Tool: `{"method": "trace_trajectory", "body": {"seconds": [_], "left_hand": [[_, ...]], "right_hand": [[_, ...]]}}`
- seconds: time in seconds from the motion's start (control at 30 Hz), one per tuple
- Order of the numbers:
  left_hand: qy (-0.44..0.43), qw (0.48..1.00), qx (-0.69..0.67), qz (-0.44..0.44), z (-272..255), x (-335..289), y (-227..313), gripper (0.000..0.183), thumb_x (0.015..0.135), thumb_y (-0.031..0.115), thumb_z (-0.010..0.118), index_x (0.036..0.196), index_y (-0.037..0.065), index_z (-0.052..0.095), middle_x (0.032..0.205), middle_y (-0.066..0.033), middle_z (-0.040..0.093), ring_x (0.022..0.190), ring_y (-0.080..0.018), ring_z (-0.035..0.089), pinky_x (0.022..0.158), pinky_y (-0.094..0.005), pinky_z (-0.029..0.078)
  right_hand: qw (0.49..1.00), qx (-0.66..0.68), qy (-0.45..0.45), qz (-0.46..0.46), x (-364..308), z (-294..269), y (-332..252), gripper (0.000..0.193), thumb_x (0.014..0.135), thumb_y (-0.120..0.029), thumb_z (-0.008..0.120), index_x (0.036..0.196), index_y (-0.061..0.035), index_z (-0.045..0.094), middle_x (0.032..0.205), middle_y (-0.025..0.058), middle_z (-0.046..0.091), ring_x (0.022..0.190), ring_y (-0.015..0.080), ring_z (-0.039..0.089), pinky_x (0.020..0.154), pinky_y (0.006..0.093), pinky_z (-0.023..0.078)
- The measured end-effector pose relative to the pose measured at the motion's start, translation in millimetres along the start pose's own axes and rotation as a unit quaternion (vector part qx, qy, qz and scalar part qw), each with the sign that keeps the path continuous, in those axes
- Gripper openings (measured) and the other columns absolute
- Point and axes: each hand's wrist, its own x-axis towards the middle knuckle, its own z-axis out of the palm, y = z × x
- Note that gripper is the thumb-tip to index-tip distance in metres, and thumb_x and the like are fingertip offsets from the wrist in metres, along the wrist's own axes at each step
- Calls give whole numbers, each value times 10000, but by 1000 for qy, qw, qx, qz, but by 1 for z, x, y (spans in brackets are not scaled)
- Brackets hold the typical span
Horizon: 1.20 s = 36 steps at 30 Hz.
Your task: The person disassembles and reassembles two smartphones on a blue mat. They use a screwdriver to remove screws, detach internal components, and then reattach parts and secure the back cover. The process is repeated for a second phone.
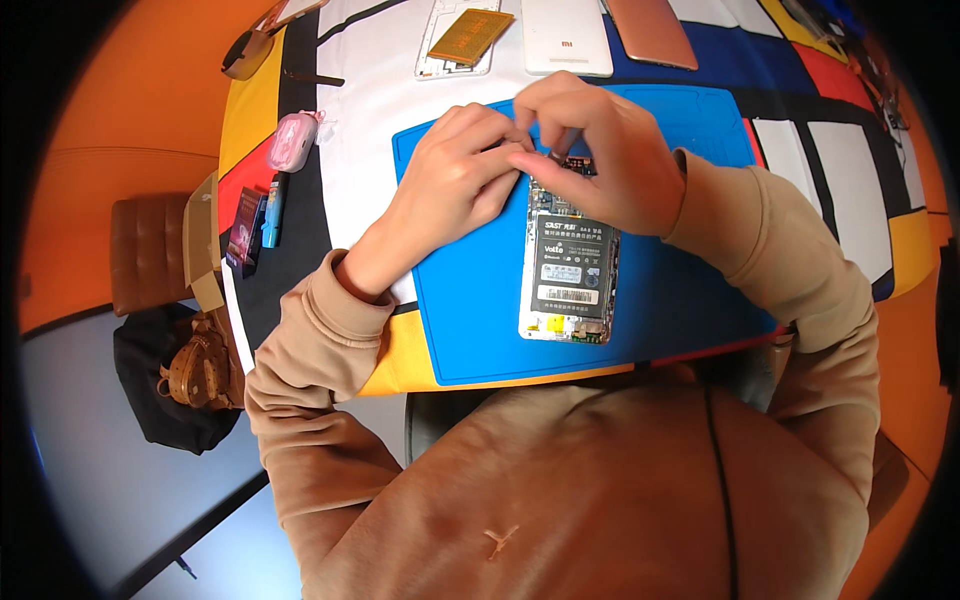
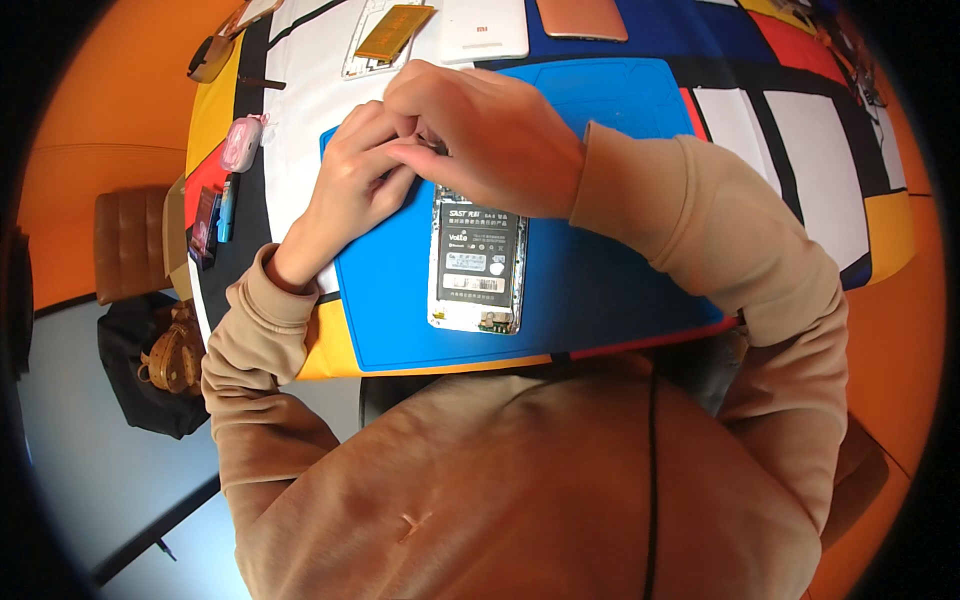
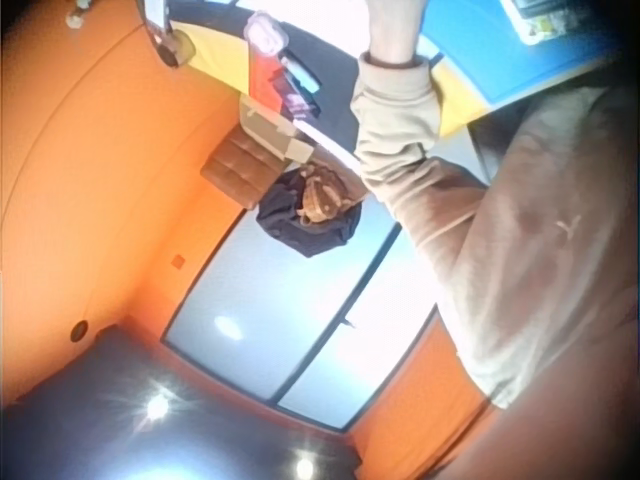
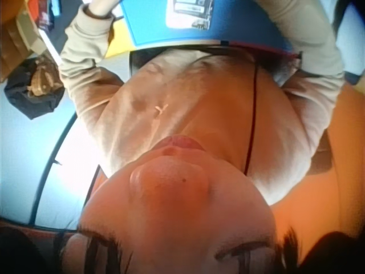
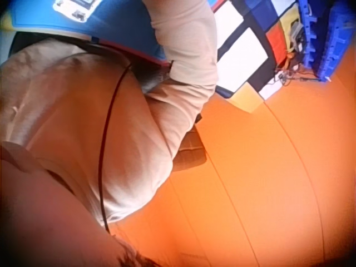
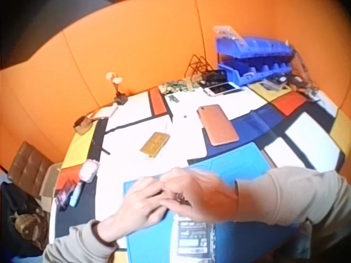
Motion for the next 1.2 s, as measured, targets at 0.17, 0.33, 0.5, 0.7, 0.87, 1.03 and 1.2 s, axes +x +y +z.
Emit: {"method": "trace_trajectory", "body": {"seconds": [0.17, 0.33, 0.5, 0.7, 0.87, 1.03, 1.2], "left_hand": [[17, 1000, 7, 7, 1, -2, -1, 118, 733, 8, 704, 847, 38, 701, 906, -55, 633, 868, -249, 591, 798, -360, 483], [21, 1000, -5, 10, 3, -2, -3, 89, 757, 29, 698, 845, 44, 702, 903, -62, 632, 858, -247, 585, 798, -362, 481], [-3, 1000, 16, 10, 2, -3, -4, 95, 771, 49, 695, 865, 48, 705, 894, -59, 630, 840, -247, 579, 785, -355, 472], [7, 1000, 14, 15, 3, -4, -4, 92, 775, 52, 694, 866, 50, 706, 870, -62, 615, 844, -254, 582, 787, -363, 474], [1, 1000, 7, 12, 2, -5, -4, 102, 777, 54, 698, 878, 53, 713, 877, -68, 620, 858, -260, 590, 797, -376, 480], [9, 1000, 4, 16, 4, -7, -5, 119, 765, 27, 704, 882, 46, 693, 904, -60, 624, 865, -263, 591, 803, -367, 488], [12, 1000, 3, 23, 5, -8, -8, 120, 764, 16, 707, 876, 49, 679, 920, -51, 623, 870, -251, 590, 806, -359, 493]], "right_hand": [[993, -98, -68, -10, 16, -1, -10, 293, 808, 47, 658, 995, -76, 468, 1197, 132, 603, 886, 275, 589, 851, 372, 467], [991, -84, -103, 32, 17, -7, -16, 274, 820, 62, 634, 979, -75, 458, 1182, 141, 597, 824, 265, 550, 800, 331, 474], [991, -44, -102, 77, 13, -9, -16, 277, 859, 42, 641, 982, -70, 420, 1196, 148, 580, 847, 213, 543, 791, 282, 469], [991, -43, -104, 70, 11, -9, -13, 283, 879, 72, 611, 1003, -64, 396, 1227, 170, 566, 1013, 205, 571, 889, 281, 470], [993, 8, -104, 61, 10, -10, -14, 310, 869, 113, 600, 1019, -57, 390, 1220, 202, 568, 1012, 206, 575, 897, 288, 470], [993, -15, -95, 67, 12, -7, -14, 299, 853, 111, 597, 1033, -45, 417, 1185, 177, 582, 927, 206, 590, 828, 286, 488], [991, -22, -115, 70, 10, -12, -14, 312, 861, 135, 579, 1022, -56, 392, 1225, 207, 573, 983, 195, 604, 855, 276, 491]]}}
